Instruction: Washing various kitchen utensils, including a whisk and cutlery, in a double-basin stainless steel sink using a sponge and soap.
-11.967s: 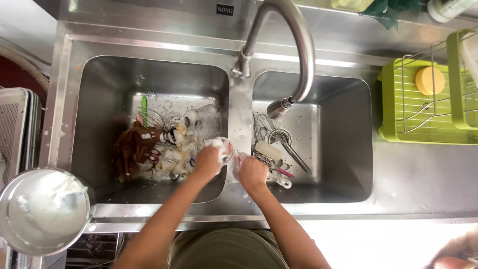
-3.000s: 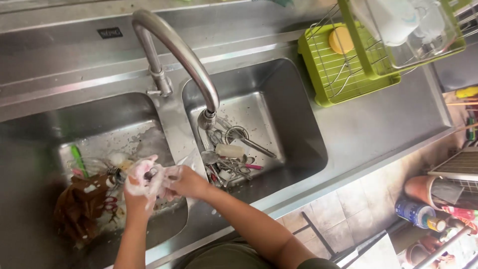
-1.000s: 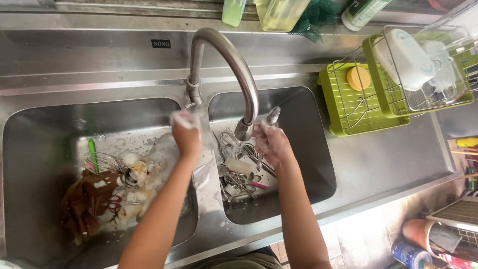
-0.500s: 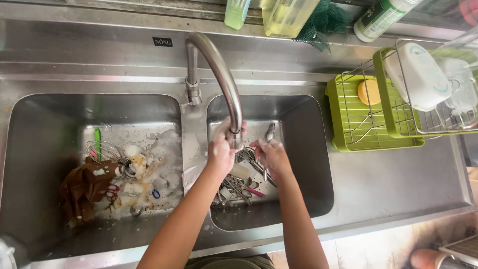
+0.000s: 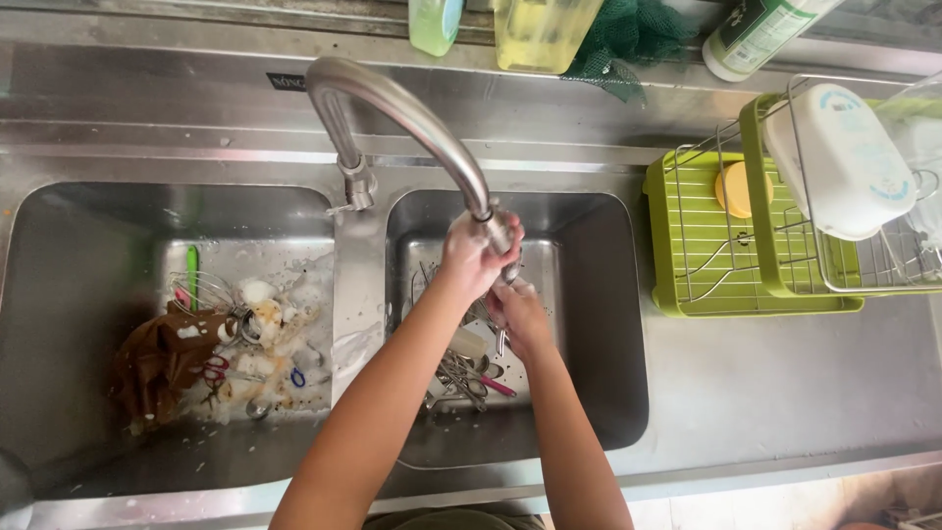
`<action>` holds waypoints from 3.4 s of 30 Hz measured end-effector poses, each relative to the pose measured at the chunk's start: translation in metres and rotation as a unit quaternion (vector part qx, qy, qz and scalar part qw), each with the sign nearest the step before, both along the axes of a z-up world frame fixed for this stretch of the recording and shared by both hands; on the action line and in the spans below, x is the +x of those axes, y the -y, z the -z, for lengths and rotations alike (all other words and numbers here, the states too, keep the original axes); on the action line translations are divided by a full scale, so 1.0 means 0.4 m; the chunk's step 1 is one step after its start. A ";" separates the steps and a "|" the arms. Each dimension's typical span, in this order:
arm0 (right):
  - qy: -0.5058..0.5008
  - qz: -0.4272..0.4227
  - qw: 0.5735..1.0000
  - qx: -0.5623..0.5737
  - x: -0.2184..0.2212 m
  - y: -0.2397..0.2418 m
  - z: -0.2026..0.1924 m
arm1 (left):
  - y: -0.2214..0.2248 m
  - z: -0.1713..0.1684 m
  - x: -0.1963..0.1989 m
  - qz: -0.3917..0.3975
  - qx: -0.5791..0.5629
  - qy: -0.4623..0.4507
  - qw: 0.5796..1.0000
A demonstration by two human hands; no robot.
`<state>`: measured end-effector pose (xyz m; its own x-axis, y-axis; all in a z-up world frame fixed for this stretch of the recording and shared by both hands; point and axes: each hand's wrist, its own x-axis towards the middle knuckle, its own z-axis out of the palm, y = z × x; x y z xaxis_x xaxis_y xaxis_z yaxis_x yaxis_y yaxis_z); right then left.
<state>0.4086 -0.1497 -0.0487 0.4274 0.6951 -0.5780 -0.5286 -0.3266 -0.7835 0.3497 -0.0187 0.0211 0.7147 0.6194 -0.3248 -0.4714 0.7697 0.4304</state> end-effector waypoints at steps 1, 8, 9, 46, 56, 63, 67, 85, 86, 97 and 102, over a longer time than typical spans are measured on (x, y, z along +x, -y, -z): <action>-0.013 -0.006 1.000 -0.007 0.007 -0.004 0.013 | -0.006 0.018 -0.013 0.027 -0.005 0.035 0.999; -0.103 -0.049 0.992 0.056 -0.005 -0.030 0.071 | 0.005 0.153 -0.029 0.058 -0.074 -0.026 0.995; -0.063 -0.044 0.996 0.051 -0.002 -0.033 0.103 | 0.007 0.148 -0.022 0.066 -0.016 -0.042 0.997; 0.442 -0.246 0.863 -0.006 0.117 -0.213 0.150 | 0.064 0.491 -0.039 0.053 0.612 -0.369 0.697; -0.024 -0.090 0.993 -0.072 0.038 -0.164 0.057 | -0.042 0.245 0.074 -0.252 0.317 -0.315 0.858; -0.022 -0.129 0.976 0.172 0.084 -0.112 0.052 | -0.041 0.067 0.015 -0.069 0.343 -0.356 0.866; -0.024 -0.104 0.984 0.141 0.065 -0.112 -0.004 | 0.018 0.069 -0.016 -0.002 0.191 -0.256 0.948; 0.237 -0.227 0.944 0.022 0.037 -0.054 0.014 | 0.042 0.309 -0.096 -0.076 0.018 -0.181 0.980; 0.239 -0.226 0.944 0.022 0.037 -0.051 0.056 | 0.043 0.300 -0.081 -0.075 0.019 -0.179 0.981; -0.131 -0.019 0.975 0.180 0.018 -0.086 0.171 | -0.098 0.373 0.142 -0.169 0.178 -0.234 0.941; 0.035 0.026 0.988 0.150 0.022 -0.170 0.003 | -0.024 0.286 0.104 -0.288 0.300 -0.233 0.879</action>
